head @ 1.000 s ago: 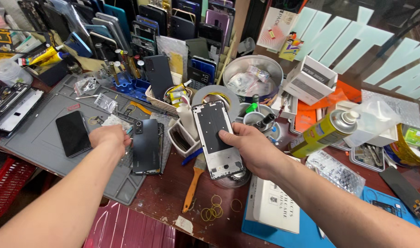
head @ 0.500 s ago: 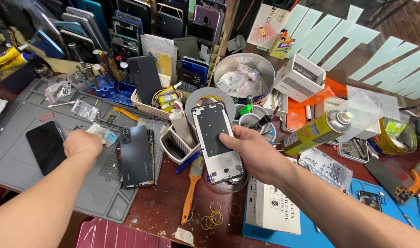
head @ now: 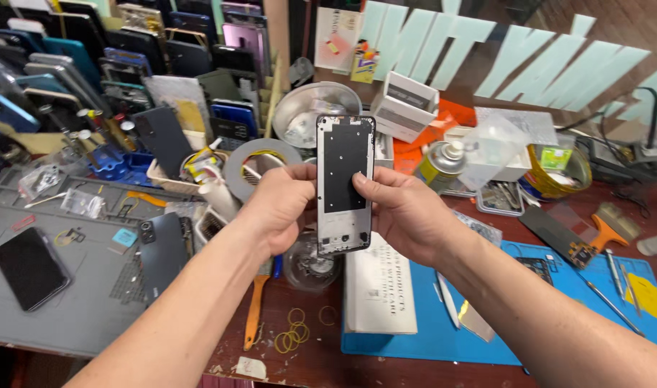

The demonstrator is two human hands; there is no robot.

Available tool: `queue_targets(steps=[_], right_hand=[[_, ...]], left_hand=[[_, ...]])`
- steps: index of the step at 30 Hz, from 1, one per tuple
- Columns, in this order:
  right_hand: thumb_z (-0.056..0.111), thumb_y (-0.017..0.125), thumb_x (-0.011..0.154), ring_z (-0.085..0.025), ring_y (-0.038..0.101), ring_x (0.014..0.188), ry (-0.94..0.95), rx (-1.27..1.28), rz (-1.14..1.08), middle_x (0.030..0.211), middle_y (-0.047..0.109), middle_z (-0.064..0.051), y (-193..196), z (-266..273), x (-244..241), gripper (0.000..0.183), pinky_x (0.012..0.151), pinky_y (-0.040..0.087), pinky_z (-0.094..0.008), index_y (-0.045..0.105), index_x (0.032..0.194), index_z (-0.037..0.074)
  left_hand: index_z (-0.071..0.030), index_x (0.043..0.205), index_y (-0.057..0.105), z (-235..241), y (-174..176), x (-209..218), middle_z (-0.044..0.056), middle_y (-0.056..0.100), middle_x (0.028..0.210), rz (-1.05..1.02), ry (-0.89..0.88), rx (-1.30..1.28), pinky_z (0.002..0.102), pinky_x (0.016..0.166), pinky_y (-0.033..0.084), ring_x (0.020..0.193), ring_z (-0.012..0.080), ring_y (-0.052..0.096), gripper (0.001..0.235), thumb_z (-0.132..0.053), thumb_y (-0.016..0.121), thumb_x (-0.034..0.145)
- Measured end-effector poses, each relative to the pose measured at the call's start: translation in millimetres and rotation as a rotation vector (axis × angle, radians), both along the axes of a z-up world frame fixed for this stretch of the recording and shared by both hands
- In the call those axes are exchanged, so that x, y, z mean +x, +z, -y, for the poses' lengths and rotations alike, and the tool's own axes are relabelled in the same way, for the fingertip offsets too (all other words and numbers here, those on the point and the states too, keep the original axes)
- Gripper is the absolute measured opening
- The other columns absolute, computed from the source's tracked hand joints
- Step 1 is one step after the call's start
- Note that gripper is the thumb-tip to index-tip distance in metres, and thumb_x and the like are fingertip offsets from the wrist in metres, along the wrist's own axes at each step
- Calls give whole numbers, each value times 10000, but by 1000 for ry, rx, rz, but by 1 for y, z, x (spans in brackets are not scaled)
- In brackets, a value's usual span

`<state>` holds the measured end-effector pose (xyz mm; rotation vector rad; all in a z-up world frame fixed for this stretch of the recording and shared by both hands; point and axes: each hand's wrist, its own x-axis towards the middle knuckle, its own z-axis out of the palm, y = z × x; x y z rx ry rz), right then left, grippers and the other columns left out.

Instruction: The person cleans the back of a disassembled smartphone with a cloth, then uses a screwdriver to remove screws from the frame. The person applies adhesive to the edges of the phone frame and wipes it with a cloth.

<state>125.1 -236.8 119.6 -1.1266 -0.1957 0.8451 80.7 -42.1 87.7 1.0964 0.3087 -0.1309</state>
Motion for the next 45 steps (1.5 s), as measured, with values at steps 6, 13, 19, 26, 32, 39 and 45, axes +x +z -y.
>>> queue_targets(steps=[6, 13, 19, 26, 32, 39, 45], right_hand=[[199, 649, 961, -165, 716, 936, -252, -93, -21, 1043, 752, -56, -5, 128, 4, 248, 903, 575, -381, 676, 1130, 20], [180, 645, 957, -184, 712, 965, -434, -87, -84, 1068, 745, -71, -16, 292, -2, 241, 913, 574, -373, 674, 1130, 16], [150, 626, 963, -186, 705, 1033, -539, -30, -99, 1135, 731, -94, -24, 398, -5, 273, 972, 574, -367, 657, 1187, -3], [211, 567, 987, -257, 707, 1061, -678, 3, -234, 1176, 718, -151, -20, 446, 13, 324, 982, 563, -440, 626, 1221, -5], [219, 537, 988, -290, 701, 1084, -785, 13, -251, 1188, 706, -156, -6, 496, 30, 335, 987, 552, -507, 616, 1250, 26], [212, 531, 1003, -267, 698, 1114, -941, 18, -191, 1208, 712, -115, 9, 578, 58, 318, 1006, 551, -499, 609, 1270, 56], [203, 549, 1001, -255, 691, 1118, -911, 69, -147, 1213, 710, -92, 19, 682, 110, 324, 1029, 541, -478, 619, 1283, 60]], left_hand=[[-7, 1239, 684, 91, -17, 74, 143, 740, 1074, 273, 20, 756, 366, 810, 590, 921, 237, 728, 554, -109, 779, 702], [-71, 1336, 520, 173, -46, 143, 169, 706, 1202, 272, 66, 1294, 432, 959, 539, 1113, 323, 687, 926, -263, 966, 547], [-88, 1259, 627, 200, -4, 115, 154, 729, 1164, 345, 361, 1380, 449, 953, 529, 1083, 335, 697, 713, -249, 916, 627], [-11, 1262, 565, 284, 85, 145, 151, 716, 1161, 688, 383, 1282, 402, 957, 546, 1088, 283, 710, 712, -263, 951, 720], [-46, 1252, 581, 400, 79, 194, 94, 735, 1142, 838, 100, 934, 336, 934, 571, 1063, 188, 724, 672, -203, 944, 708], [-67, 1287, 595, 541, 62, 233, 94, 758, 1173, 798, -6, 810, 349, 970, 562, 1105, 207, 735, 720, -217, 925, 665], [-72, 1335, 577, 654, 46, 288, 109, 735, 1201, 643, -48, 900, 372, 986, 537, 1130, 244, 706, 810, -234, 940, 630]])
